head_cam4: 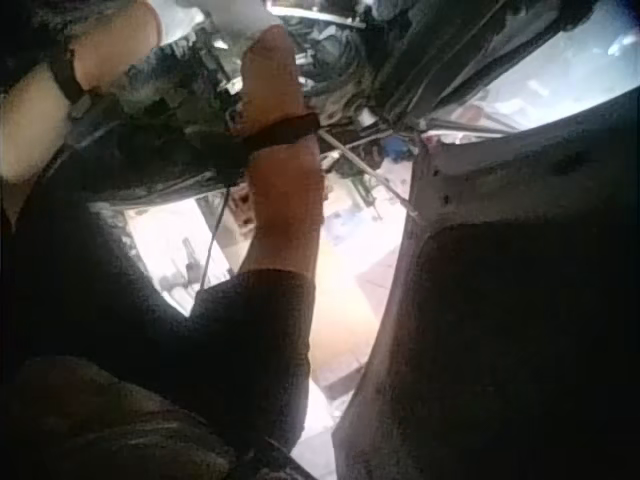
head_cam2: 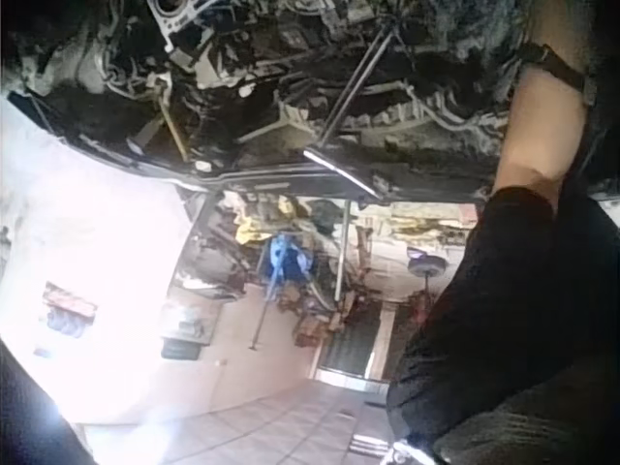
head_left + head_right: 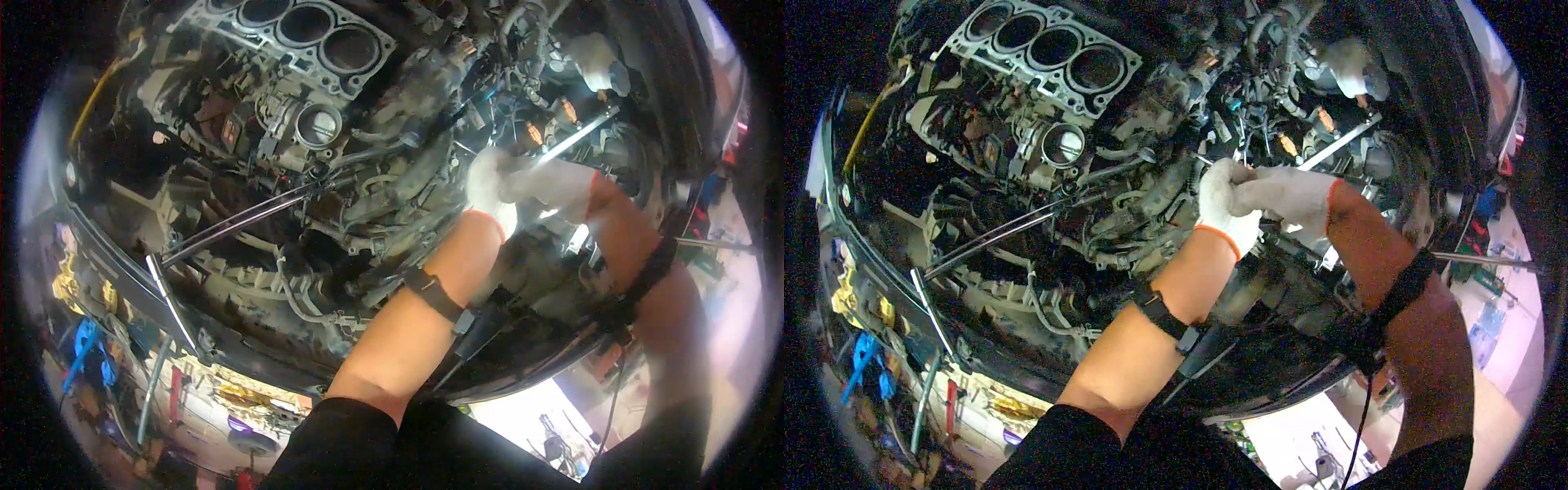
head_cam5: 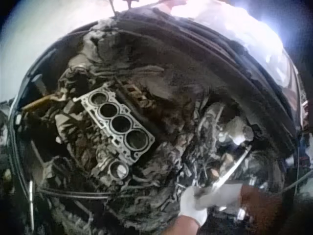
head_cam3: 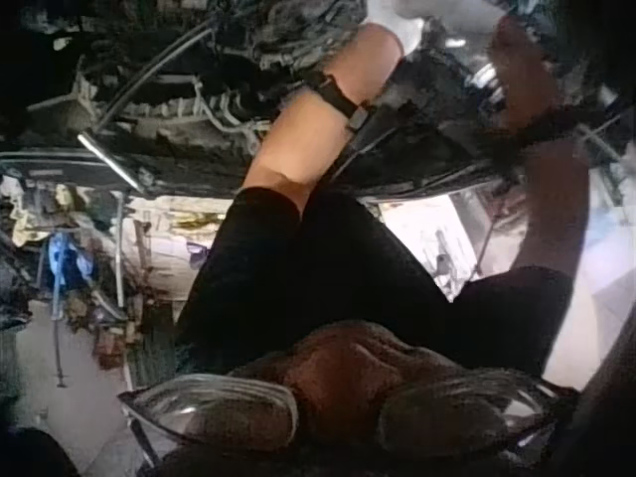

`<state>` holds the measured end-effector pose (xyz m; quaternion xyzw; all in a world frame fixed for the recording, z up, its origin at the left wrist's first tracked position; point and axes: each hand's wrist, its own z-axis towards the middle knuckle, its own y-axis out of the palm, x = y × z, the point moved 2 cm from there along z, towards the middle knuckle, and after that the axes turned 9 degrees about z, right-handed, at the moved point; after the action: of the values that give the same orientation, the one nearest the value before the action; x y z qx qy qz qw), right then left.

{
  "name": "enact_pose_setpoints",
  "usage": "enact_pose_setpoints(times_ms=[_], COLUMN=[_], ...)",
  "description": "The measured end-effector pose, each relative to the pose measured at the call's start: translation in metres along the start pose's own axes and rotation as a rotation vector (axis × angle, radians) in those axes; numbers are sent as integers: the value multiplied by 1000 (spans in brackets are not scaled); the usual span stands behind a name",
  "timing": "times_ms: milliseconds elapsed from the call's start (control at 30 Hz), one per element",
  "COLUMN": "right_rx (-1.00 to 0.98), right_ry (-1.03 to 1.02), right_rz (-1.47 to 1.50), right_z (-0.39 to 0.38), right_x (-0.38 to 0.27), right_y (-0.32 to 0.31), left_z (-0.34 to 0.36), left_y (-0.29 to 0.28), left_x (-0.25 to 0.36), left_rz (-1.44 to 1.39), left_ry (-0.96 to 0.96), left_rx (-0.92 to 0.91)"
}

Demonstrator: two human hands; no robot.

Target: Removing and inspecting components of a car engine with the cylinder head removed.

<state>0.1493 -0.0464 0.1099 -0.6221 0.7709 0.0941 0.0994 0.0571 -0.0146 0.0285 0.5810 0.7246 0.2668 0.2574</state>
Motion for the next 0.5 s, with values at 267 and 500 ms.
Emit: enact_pose_setpoints(times_ms=[267, 500], right_rx=[1, 62], right_ry=[7, 47], right_rz=[-190, -190], right_z=[19, 28], right_x=[-13, -18], right_y=[-33, -24], left_z=[1, 45], left_y=[-1, -26], left_x=[-7, -22], left_rz=[-23, -25], left_ry=[-86, -24], left_rx=[-185, -312])
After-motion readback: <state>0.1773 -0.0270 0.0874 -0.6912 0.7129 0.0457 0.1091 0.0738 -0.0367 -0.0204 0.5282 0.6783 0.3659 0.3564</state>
